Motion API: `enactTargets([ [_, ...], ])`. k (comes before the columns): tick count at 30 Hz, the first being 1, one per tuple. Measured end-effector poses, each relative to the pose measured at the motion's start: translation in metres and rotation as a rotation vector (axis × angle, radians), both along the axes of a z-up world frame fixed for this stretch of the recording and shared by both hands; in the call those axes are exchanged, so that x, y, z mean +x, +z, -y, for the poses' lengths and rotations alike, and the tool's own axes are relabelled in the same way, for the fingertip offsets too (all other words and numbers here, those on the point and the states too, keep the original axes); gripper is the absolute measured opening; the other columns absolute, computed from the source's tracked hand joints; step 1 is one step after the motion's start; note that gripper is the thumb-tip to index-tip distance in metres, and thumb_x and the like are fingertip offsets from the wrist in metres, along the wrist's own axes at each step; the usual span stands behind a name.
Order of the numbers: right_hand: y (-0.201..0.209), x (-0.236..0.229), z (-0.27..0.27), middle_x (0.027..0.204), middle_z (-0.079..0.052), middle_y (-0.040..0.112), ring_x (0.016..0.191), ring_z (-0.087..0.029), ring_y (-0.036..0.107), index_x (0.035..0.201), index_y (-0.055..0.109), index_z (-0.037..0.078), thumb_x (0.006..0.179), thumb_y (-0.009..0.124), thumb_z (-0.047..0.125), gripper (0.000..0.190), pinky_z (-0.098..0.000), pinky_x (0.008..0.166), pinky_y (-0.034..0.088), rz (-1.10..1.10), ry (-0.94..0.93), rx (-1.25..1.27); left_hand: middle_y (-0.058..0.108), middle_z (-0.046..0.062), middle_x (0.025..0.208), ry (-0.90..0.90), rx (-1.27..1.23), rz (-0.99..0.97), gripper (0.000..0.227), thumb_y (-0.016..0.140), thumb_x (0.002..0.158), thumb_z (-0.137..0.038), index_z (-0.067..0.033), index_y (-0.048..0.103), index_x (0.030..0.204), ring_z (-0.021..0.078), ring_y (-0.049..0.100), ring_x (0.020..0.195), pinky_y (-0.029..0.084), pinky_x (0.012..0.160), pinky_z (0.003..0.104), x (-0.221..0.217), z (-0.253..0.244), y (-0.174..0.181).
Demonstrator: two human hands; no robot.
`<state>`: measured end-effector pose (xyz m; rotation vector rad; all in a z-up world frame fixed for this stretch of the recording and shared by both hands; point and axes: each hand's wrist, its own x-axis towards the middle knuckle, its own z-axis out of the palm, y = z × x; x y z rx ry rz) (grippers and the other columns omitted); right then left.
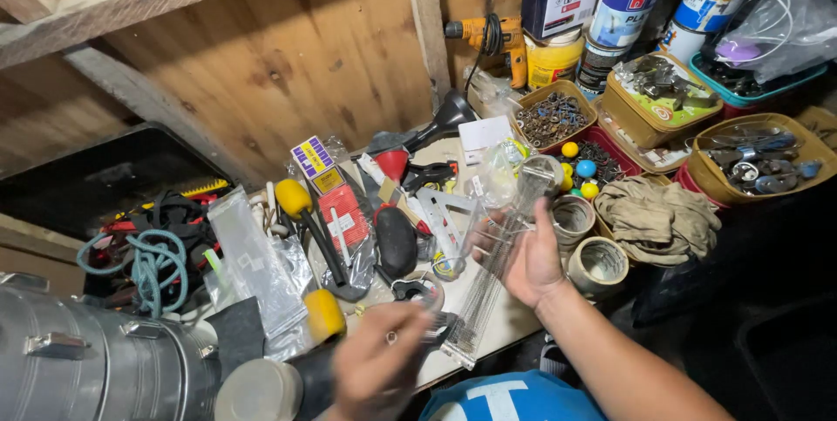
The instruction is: The person organizes a cluttered workbench by moving various items, including a roll of tape, a white box, a cloth, and a package of screws. They also handle a metal mesh strip and a yellow rubber mallet, placing them in different positions on the table.
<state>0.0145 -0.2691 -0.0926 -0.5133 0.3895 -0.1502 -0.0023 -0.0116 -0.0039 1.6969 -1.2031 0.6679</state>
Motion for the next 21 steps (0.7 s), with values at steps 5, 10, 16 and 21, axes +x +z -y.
enactTargets([
  [5,0.005,-0.001,0.002,0.092,-0.016,0.069,0.076,-0.028,0.067,0.101,0.063,0.010,0.088,0.059,0.066,0.058,-0.0423,0.065,0.056,-0.036,-0.033,-0.061,0.068,0.022,0.112,-0.108,0.240,-0.067,0.023,0.057,0.091,0.004,0.0007,0.065,0.112,0.0376,0.068,0.096,0.056,0.084,0.048,-0.014,0.015,-0.056],
  [10,-0.011,0.006,0.005,0.072,-0.003,0.057,0.054,-0.015,0.049,0.104,0.060,0.014,0.102,0.059,0.027,0.014,-0.0308,0.048,0.042,-0.164,-0.103,-0.143,0.066,0.019,0.115,-0.139,0.276,-0.234,0.044,0.063,0.068,0.003,-0.0030,0.066,0.111,0.0378,0.063,0.106,0.053,0.092,0.051,-0.013,0.015,-0.087],
  [16,0.004,0.004,-0.008,0.070,-0.002,0.054,0.054,-0.015,0.044,0.098,0.055,0.014,0.104,0.055,0.038,0.025,-0.0317,0.049,0.038,-0.182,-0.093,-0.223,0.062,0.007,0.139,0.186,0.281,-1.014,0.077,0.084,0.072,-0.035,-0.0154,0.055,0.141,0.0205,0.065,0.126,0.049,0.107,0.035,-0.004,0.027,-0.117],
  [21,0.011,0.009,-0.018,0.066,-0.005,0.053,0.045,-0.018,0.042,0.090,0.059,0.006,0.102,0.061,0.033,0.030,-0.0312,0.041,0.037,-0.210,-0.219,-0.183,0.060,0.025,0.076,-0.274,-0.422,-1.966,0.042,0.075,0.084,-0.003,0.0103,0.059,0.121,0.0399,0.070,0.061,0.063,0.056,0.050,-0.009,0.047,-0.168],
])
